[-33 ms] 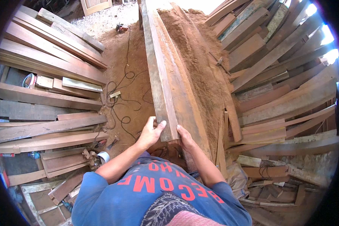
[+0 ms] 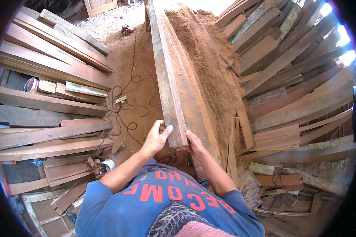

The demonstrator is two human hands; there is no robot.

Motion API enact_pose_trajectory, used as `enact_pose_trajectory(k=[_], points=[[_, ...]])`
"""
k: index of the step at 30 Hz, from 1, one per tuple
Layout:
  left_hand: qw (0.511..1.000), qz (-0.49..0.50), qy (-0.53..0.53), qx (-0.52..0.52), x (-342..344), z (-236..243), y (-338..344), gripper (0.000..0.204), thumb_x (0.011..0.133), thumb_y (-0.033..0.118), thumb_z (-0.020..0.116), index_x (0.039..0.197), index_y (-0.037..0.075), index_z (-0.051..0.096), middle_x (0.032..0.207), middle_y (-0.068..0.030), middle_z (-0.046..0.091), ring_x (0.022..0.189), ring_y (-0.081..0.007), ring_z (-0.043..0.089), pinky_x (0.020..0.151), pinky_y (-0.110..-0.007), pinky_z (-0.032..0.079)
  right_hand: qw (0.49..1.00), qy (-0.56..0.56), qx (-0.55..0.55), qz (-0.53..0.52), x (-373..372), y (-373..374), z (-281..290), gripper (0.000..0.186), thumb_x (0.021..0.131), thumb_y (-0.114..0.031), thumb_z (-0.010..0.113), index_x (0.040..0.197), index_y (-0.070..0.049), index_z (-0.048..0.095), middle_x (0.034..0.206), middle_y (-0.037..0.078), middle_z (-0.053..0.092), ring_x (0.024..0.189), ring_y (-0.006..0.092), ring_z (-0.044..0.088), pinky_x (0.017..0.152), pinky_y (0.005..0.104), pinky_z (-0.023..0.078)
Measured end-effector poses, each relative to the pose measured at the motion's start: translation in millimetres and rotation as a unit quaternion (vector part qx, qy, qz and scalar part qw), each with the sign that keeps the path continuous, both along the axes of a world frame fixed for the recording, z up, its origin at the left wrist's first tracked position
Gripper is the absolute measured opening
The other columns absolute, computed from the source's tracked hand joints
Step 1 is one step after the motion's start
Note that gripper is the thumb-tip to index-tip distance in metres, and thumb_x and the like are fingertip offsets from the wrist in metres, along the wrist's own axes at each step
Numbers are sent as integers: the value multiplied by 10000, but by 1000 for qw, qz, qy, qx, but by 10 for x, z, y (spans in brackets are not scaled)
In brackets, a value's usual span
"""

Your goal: The person uses a chisel and a small axe to shape and smooth a long wooden plank. They repeatedly chip away at the wood's surface, flip the plank to work on different sides, and inspect the progress by running their hand along the surface.

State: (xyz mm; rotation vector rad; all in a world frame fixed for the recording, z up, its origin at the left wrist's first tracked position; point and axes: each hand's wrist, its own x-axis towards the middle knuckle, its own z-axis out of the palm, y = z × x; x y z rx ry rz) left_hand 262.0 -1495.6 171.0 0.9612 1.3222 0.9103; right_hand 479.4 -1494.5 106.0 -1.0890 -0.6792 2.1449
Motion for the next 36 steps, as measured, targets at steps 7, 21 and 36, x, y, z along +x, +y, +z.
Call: enact_pose_trajectory(k=[7,21,36], points=[[970,-32,-49,238,-169,793,99,728,1017,341,734,1582,8,420,1486,-104,520,1362,-205,515,1157,-362,421,967,243,77,12,-269,140,1137,584,1140,-524,324,1465,-83,527,1262,140,686,958,288,713,805,440,612],[942,63,-134,301,-287,1653,353,789,1015,458,712,1577,-17,428,1429,-130,622,1221,-158,639,973,-266,529,949,304,88,16,-649,386,2380,580,1140,-510,354,1427,-52,562,1229,157,690,943,311,692,808,420,564],[975,33,-180,126,-254,1455,180,720,1096,488,544,1578,-26,396,1430,-155,612,1276,-207,625,1082,-374,509,987,152,25,-44,-455,148,1658,495,1120,-448,461,1386,-46,575,1192,153,702,940,272,697,718,372,586]])
